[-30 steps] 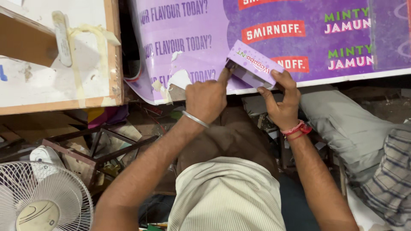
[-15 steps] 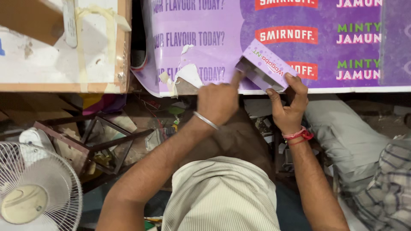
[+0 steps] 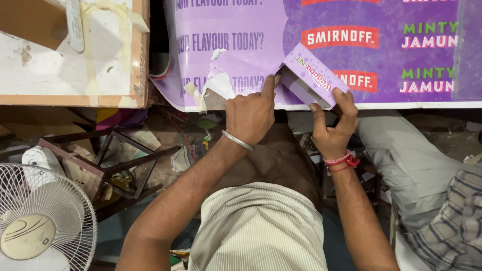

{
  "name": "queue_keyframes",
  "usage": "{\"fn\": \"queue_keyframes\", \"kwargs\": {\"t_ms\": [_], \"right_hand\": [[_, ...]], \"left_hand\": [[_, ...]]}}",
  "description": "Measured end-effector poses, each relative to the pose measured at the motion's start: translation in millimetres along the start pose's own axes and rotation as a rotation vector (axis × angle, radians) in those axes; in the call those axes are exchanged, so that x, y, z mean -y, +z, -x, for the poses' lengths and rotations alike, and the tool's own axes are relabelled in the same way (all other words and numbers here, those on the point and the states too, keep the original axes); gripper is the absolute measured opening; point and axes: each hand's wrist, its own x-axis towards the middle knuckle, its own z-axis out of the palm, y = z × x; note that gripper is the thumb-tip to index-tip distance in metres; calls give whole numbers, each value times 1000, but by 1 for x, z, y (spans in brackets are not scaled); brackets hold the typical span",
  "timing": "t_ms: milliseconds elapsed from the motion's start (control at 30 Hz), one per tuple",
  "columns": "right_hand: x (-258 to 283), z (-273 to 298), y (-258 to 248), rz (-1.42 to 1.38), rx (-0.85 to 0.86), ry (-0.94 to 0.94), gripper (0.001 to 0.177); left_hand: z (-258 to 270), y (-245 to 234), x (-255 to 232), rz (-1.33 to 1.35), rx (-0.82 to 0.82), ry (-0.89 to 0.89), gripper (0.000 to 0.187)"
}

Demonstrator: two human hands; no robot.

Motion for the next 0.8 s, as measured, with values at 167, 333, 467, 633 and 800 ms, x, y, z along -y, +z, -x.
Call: {"fn": "queue_keyframes", "kwargs": {"t_ms": [167,333,467,633,800], "right_hand": [[1,-3,-1,50,-2,-34,60],[2,-20,2,35,-4,-23,62],[-6,-23,0,38,20,-3,60],[-8,-13,4,25,-10,28,57],[-7,-10,9,3,-50,69,58]], "left_hand": [[-7,11,-4,-31,37,-39,43],[-24,12,-7,-78,-26,-27,43],[-27,17,-10,-47,-22,-31,41],[-24,23,-11,-101,-39,31,47],[-22,24,-12,-164,-54,98,57]]}}
